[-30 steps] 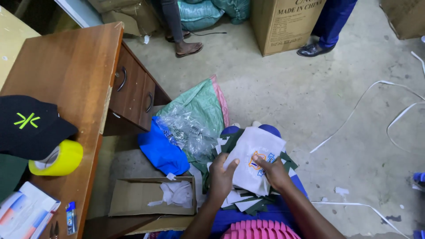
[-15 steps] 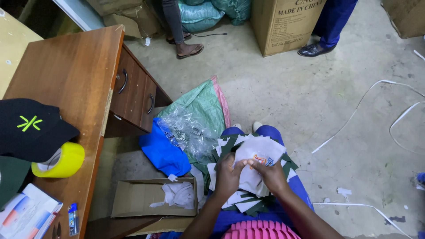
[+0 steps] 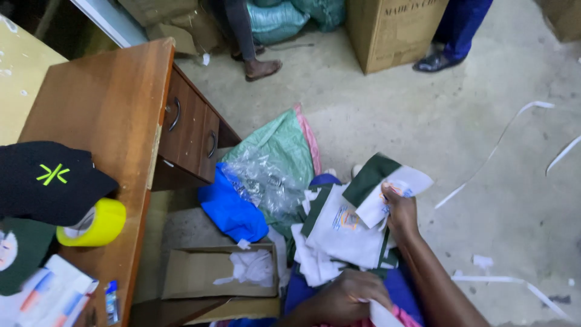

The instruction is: Cutting out printed logos from a fabric sheet using scissors

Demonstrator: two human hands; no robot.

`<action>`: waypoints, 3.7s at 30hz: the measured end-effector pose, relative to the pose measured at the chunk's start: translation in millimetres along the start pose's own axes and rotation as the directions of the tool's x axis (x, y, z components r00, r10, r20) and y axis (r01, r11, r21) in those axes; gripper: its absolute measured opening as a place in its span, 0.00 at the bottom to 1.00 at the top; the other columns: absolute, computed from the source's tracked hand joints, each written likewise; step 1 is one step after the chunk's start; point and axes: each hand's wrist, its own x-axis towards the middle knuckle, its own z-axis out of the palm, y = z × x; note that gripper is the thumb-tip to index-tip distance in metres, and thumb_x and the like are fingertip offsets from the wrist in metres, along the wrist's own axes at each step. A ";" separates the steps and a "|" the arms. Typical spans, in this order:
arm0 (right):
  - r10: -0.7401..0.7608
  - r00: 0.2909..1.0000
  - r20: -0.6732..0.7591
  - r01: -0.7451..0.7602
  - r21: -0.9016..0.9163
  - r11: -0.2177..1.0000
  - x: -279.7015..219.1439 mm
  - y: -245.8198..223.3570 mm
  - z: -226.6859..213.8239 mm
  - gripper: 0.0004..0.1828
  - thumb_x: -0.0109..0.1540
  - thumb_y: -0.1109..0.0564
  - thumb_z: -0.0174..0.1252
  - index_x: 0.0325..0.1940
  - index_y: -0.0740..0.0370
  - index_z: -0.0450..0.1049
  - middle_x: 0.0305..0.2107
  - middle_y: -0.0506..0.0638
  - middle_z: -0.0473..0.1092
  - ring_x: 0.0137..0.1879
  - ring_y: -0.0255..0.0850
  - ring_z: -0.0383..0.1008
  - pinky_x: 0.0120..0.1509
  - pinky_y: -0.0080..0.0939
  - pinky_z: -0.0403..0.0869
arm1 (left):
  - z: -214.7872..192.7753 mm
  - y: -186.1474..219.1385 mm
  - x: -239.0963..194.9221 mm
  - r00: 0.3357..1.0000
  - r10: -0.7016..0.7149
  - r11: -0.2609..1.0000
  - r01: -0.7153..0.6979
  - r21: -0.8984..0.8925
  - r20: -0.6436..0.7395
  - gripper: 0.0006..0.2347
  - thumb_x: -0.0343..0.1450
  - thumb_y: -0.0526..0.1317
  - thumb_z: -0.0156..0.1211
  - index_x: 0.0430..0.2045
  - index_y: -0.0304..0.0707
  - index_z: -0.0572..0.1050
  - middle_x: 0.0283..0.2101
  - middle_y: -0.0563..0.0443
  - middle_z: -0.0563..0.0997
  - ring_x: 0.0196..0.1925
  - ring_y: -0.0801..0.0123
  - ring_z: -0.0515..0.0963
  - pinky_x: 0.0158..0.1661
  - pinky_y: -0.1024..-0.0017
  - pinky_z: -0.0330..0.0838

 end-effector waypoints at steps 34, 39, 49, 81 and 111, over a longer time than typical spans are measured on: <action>0.349 0.878 0.327 -0.445 0.292 0.846 -111.3 -56.7 -8.9 0.17 0.64 0.58 0.60 0.58 0.57 0.75 0.51 0.50 0.78 0.53 0.41 0.80 0.63 0.47 0.79 | -161.2 -274.3 -308.3 0.347 -0.607 -0.210 0.798 0.565 -0.715 0.09 0.68 0.29 0.57 0.40 0.36 0.75 0.50 0.29 0.75 0.57 0.40 0.73 0.49 0.51 0.75; 0.337 0.884 0.324 -0.416 0.213 0.884 -89.2 -27.6 -33.8 0.18 0.66 0.56 0.57 0.61 0.57 0.73 0.52 0.48 0.76 0.53 0.41 0.77 0.62 0.44 0.75 | -170.9 -331.7 -318.1 0.484 -0.584 -0.314 0.605 0.731 -0.652 0.13 0.65 0.39 0.63 0.43 0.43 0.74 0.41 0.46 0.79 0.41 0.52 0.80 0.43 0.54 0.71; 0.406 0.912 0.051 -0.387 -0.214 0.897 -56.9 -19.4 -36.2 0.19 0.63 0.58 0.63 0.57 0.65 0.76 0.49 0.53 0.75 0.52 0.46 0.77 0.59 0.47 0.75 | -197.5 -367.4 -322.1 0.314 -0.343 -0.267 0.871 0.413 -0.885 0.11 0.71 0.48 0.59 0.36 0.40 0.80 0.39 0.48 0.79 0.47 0.53 0.80 0.43 0.53 0.77; 0.345 0.880 0.326 -0.389 0.076 0.918 -47.6 -27.7 -0.2 0.19 0.67 0.49 0.57 0.59 0.57 0.72 0.55 0.52 0.75 0.56 0.46 0.77 0.64 0.53 0.75 | -225.3 -277.8 -319.9 -0.179 0.222 0.359 0.929 -0.090 -0.958 0.06 0.69 0.24 0.55 0.35 0.32 0.77 0.39 0.35 0.75 0.46 0.42 0.74 0.51 0.52 0.67; -0.190 0.725 0.662 0.593 -0.459 0.662 -125.5 -45.8 -18.9 0.10 0.70 0.46 0.57 0.46 0.54 0.73 0.35 0.56 0.75 0.47 0.58 0.79 0.53 0.54 0.76 | -48.4 -133.0 -62.2 0.374 -0.625 0.592 0.799 -0.104 -0.685 0.18 0.80 0.54 0.54 0.30 0.43 0.84 0.29 0.51 0.85 0.35 0.69 0.81 0.41 0.64 0.74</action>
